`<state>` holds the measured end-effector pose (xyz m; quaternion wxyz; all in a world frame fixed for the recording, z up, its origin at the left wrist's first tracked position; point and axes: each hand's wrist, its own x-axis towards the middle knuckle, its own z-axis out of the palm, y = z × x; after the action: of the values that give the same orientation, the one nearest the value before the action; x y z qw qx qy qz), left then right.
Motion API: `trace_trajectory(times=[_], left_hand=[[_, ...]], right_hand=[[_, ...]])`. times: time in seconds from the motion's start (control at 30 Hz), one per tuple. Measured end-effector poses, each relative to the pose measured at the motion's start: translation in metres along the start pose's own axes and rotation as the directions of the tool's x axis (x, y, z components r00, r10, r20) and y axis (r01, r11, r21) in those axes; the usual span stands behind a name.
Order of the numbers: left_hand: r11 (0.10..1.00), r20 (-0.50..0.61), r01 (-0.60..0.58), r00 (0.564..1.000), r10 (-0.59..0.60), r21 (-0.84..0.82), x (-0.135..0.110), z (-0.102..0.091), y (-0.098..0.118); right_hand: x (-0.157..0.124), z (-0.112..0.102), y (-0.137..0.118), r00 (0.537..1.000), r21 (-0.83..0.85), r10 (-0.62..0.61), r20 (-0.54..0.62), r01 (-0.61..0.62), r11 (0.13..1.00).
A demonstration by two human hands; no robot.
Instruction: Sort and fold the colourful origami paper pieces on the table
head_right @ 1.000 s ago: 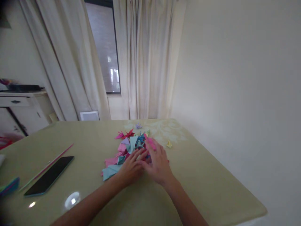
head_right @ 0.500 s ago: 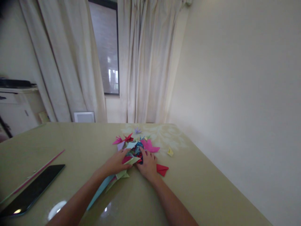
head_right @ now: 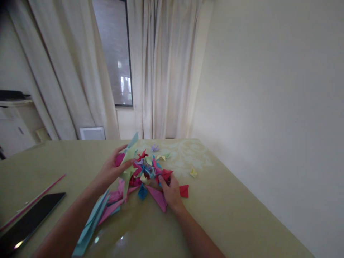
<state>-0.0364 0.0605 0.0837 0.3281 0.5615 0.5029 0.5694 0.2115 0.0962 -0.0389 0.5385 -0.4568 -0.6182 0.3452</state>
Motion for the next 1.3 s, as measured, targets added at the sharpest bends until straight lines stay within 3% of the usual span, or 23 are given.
trace_trajectory(times=[0.13,0.3,0.5,0.7,0.83,1.0,1.17,1.3], left_hand=[[0.993,-0.009,0.049,0.999,-0.050,-0.108,0.000,0.005,-0.004],[0.999,0.111,0.043,0.993,-0.046,0.030,0.000,0.002,-0.009],[0.982,0.148,-0.029,0.989,0.001,0.186,-0.004,0.008,-0.008],[0.984,0.150,-0.015,0.989,-0.012,0.177,-0.008,0.012,0.003],[0.990,0.178,-0.010,0.984,-0.015,0.138,-0.005,0.009,-0.004],[0.965,0.133,-0.108,0.988,0.077,0.241,-0.001,0.003,-0.013],[0.906,0.101,-0.230,0.973,0.208,0.355,-0.006,-0.005,0.014],[0.873,0.044,-0.250,0.966,0.255,0.420,-0.013,-0.013,0.028]], right_hand=[[-0.003,0.002,-0.017,1.000,0.090,-0.029,-0.010,0.030,0.996],[0.002,-0.008,-0.019,0.999,0.095,-0.012,-0.052,0.016,0.995],[0.009,-0.017,-0.017,0.998,0.158,0.024,-0.051,-0.015,0.987],[0.011,-0.020,-0.018,0.994,0.130,0.002,-0.113,0.012,0.991],[0.015,-0.024,-0.014,0.990,0.107,-0.014,-0.139,0.029,0.994],[0.017,-0.028,-0.010,0.991,0.061,-0.047,-0.126,0.055,0.997],[0.016,-0.030,-0.015,0.993,0.039,-0.032,-0.118,0.037,0.999],[0.020,-0.033,-0.014,0.980,-0.042,-0.114,-0.164,0.109,0.993]])
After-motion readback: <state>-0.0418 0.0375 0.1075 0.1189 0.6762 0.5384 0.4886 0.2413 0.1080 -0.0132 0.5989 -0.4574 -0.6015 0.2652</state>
